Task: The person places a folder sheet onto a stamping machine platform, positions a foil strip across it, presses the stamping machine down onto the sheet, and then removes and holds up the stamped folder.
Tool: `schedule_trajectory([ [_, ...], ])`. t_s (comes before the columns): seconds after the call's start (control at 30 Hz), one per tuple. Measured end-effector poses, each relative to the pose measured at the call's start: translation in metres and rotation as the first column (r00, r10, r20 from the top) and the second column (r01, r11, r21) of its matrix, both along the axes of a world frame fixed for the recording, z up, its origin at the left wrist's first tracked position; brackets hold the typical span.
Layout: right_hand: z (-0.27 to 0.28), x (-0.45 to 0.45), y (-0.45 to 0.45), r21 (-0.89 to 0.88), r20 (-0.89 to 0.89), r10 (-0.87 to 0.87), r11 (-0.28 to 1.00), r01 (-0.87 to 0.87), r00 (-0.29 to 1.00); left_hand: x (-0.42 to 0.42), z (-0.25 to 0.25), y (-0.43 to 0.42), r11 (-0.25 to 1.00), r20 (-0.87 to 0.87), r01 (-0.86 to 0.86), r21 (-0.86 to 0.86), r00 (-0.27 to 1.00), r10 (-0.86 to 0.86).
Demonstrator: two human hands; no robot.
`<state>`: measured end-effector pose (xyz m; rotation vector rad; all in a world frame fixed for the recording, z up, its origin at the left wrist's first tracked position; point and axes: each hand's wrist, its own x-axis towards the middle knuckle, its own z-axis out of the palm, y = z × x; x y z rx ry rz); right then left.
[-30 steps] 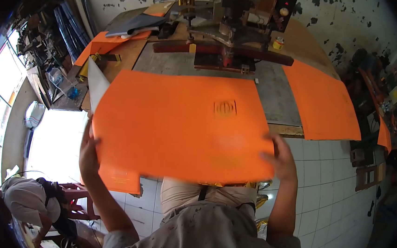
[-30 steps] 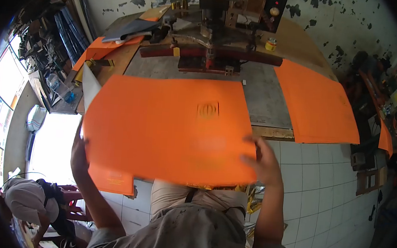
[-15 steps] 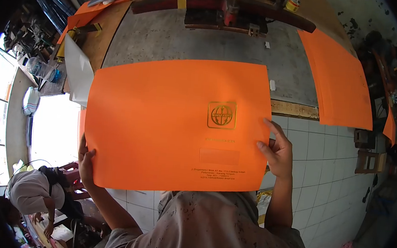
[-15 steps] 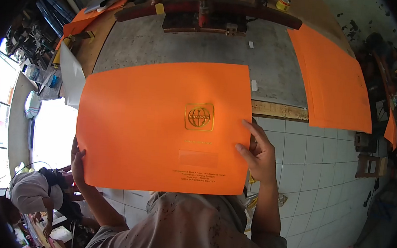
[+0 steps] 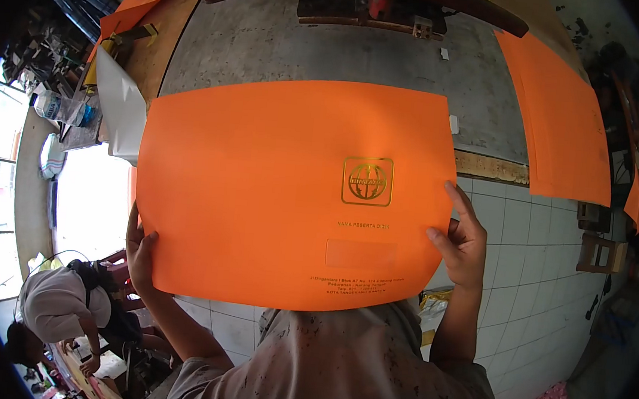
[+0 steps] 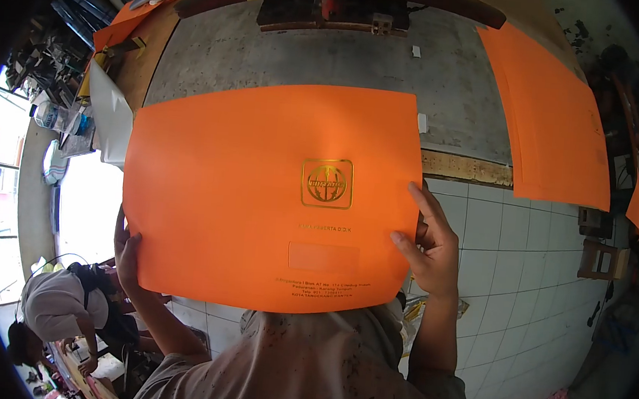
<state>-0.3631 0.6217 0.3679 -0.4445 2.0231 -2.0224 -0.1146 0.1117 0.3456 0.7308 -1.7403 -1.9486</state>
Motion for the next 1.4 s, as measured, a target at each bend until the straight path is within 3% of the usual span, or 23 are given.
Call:
schedule_trajectory([
  [0.3,-0.002,0.007,0.006,-0.002,0.017,0.007,1.0,-0.007,1.0,0.0,-0.001,0.007,1.0,-0.002,-0.01,0.02,1.0,0.01],
  [0.5,0.001,0.009,0.007,-0.032,-0.127,-0.013,0.999,0.009,0.992,0.002,0.0,0.01,0.999,-0.018,-0.025,0.036,1.0,0.026],
  [0.7,0.004,0.008,0.005,-0.04,-0.101,-0.011,0.999,0.007,0.995,0.0,-0.011,0.008,0.998,-0.024,-0.06,-0.001,0.998,0.06],
  [1.4,0.022,0.016,0.009,-0.005,-0.282,0.01,1.0,-0.012,0.959,0.005,-0.028,-0.004,0.999,-0.056,-0.021,0.048,0.998,0.024],
])
